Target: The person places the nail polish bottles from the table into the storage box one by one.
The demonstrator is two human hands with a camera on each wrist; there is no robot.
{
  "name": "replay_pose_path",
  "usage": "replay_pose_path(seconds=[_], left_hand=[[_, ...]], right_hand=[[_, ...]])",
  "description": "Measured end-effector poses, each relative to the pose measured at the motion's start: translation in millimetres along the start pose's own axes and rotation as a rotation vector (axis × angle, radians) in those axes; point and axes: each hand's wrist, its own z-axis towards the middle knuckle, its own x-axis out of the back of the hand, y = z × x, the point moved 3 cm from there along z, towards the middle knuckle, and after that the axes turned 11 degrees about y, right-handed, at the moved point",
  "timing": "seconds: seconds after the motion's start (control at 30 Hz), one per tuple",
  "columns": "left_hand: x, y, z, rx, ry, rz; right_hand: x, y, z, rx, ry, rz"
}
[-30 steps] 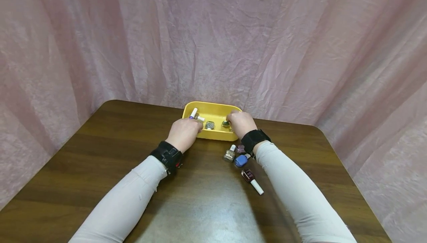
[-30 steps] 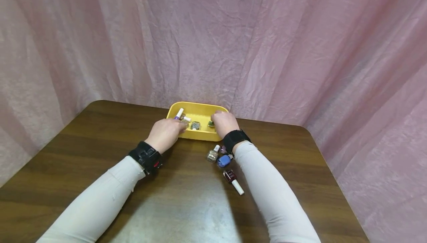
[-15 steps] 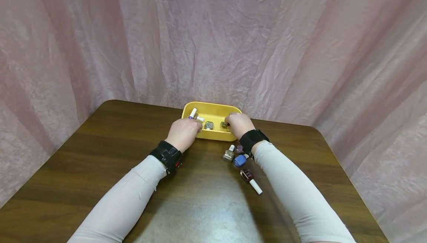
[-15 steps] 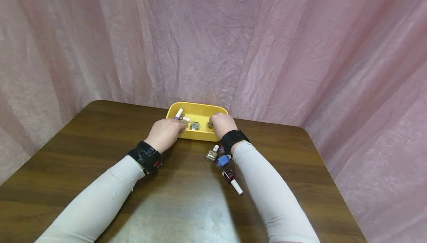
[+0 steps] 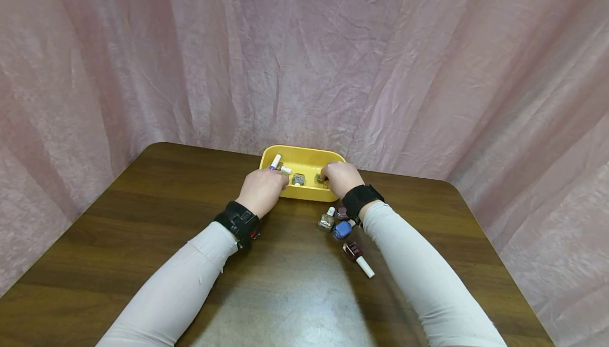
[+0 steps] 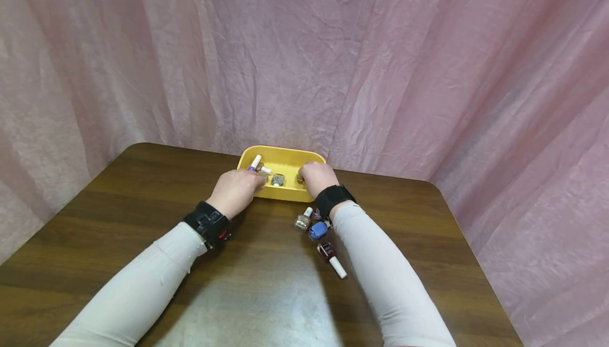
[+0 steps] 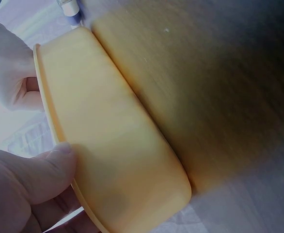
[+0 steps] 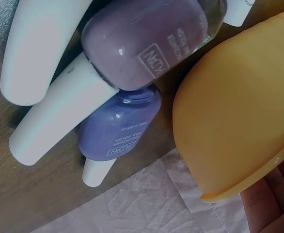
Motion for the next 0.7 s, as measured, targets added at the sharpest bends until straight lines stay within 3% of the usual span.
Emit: replay_pose_path(seconds=[0.7], left_hand=[[1.0, 1.4, 0.7, 0.005, -0.013, 0.004]], right_hand=[[0.8, 2.0, -1.1, 0.037, 0.011, -0.011]])
